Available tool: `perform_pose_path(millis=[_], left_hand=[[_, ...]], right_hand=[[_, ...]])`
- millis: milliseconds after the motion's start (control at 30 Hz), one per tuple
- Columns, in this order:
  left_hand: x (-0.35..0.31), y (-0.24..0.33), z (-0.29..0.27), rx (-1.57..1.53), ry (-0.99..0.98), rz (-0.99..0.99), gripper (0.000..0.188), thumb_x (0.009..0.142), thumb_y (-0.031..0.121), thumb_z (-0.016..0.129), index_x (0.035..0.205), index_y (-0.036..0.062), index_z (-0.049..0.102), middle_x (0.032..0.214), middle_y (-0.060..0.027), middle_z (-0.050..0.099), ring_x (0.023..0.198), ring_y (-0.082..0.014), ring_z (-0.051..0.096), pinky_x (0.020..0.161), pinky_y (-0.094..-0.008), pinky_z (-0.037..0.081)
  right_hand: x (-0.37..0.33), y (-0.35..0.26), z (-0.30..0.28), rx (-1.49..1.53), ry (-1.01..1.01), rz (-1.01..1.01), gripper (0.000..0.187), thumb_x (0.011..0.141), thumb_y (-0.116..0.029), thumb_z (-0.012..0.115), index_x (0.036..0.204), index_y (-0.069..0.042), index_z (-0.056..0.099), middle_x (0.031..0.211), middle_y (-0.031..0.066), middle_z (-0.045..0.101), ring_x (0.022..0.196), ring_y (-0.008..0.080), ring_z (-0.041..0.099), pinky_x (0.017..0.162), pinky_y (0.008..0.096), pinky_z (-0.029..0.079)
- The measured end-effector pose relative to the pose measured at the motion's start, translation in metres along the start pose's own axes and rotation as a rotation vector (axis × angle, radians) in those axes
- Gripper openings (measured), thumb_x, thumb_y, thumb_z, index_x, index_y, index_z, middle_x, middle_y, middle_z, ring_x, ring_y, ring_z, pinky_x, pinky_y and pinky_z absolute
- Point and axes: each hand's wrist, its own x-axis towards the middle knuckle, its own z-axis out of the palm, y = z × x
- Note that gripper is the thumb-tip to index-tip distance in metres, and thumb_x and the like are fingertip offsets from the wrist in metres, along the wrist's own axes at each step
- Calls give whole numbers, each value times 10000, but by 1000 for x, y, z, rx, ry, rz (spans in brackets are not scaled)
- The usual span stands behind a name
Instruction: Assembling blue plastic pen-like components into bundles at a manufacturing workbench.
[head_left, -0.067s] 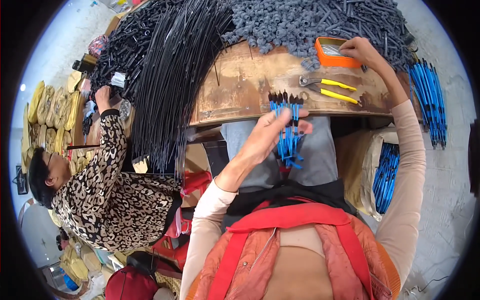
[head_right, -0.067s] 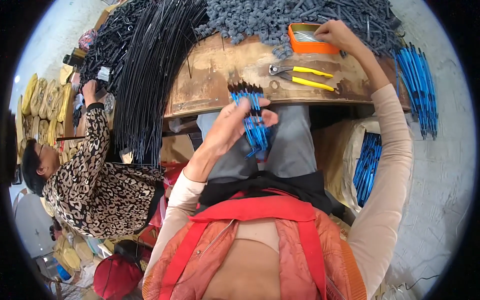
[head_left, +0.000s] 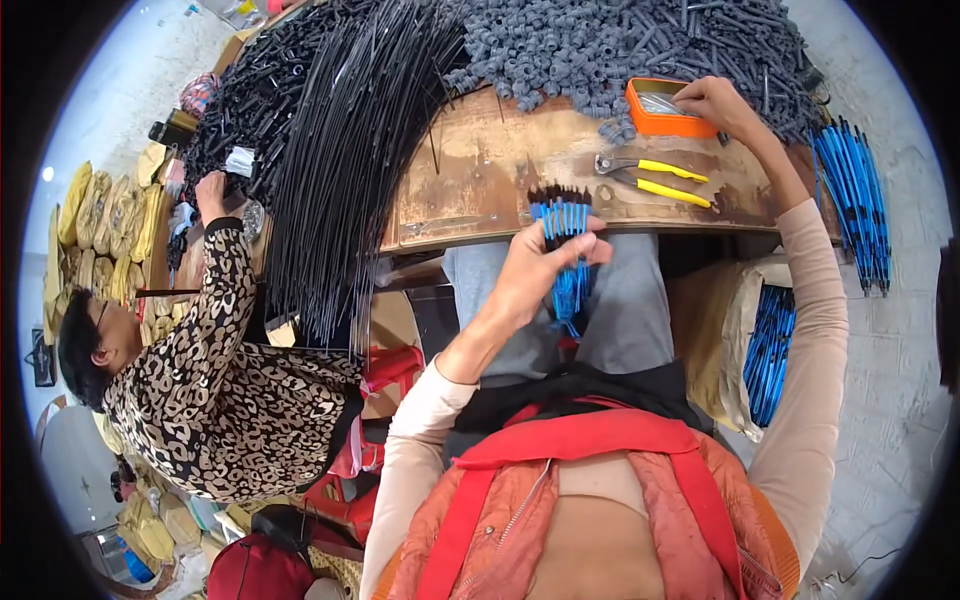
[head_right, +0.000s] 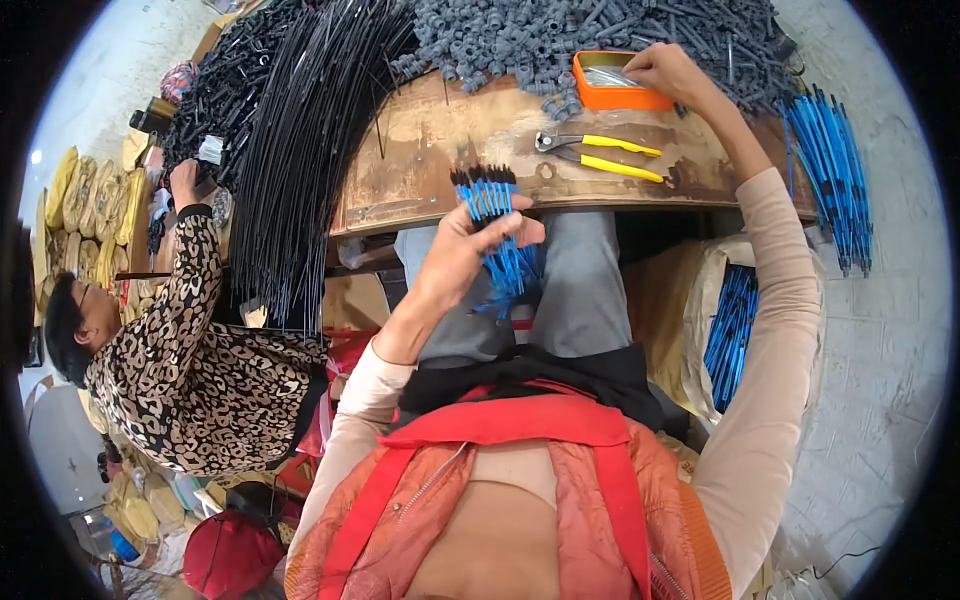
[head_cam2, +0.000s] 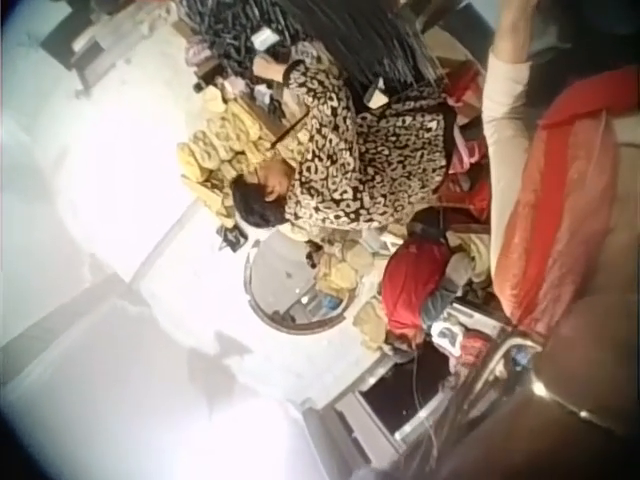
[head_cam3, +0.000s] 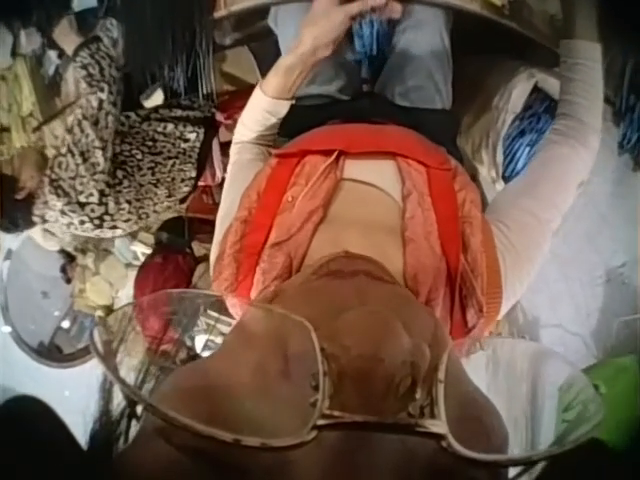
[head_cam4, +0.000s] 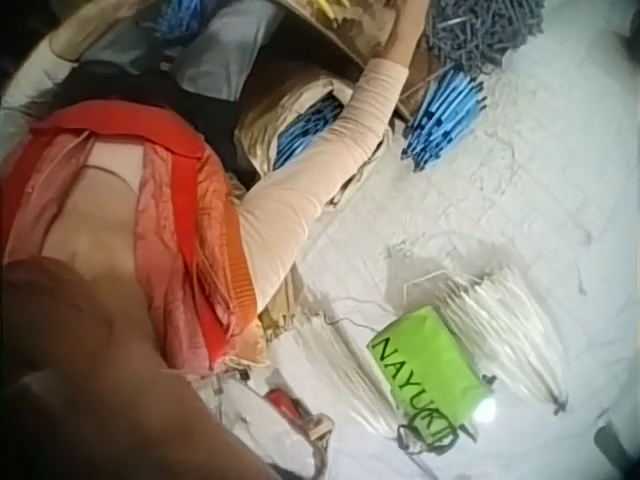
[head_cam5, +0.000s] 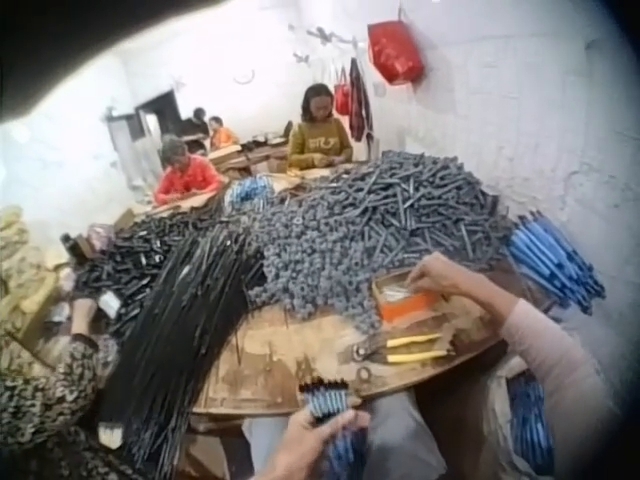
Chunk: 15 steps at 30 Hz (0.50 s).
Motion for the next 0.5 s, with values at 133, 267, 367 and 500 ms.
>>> perform_pose_path(millis=[133,267,367,500], left_hand=[[-15,5,11,399,-99,332,261,933,19,580,1190,-12,620,1031,-99,712,1006,-161,649,915,-297,488],[-5,2,8,396,4,426,234,921,41,608,1146,2,659,1085,-65,704,998,-135,638,910,-293,485],[-9,6,2,258,-8,324,270,956,80,580,1212,4,616,1063,-90,704,998,-143,647,906,-293,495],[-14,5,2,161,-68,182,267,970,113,573,1216,16,605,1024,-99,706,991,-154,657,867,-293,516]], right_hand=[[-10,8,-4,0,90,-116,180,830,-121,664,950,2,718,884,171,707,808,291,683,748,342,526],[-9,3,-3,-51,234,-169,181,860,-112,638,984,1,703,908,143,670,848,278,646,765,340,500],[-14,-7,-2,-96,297,-234,174,876,-85,618,1009,7,682,893,123,644,841,256,626,754,321,483],[-39,-81,-12,22,309,-281,189,893,-65,604,1058,6,661,906,122,636,846,256,614,757,315,480]])
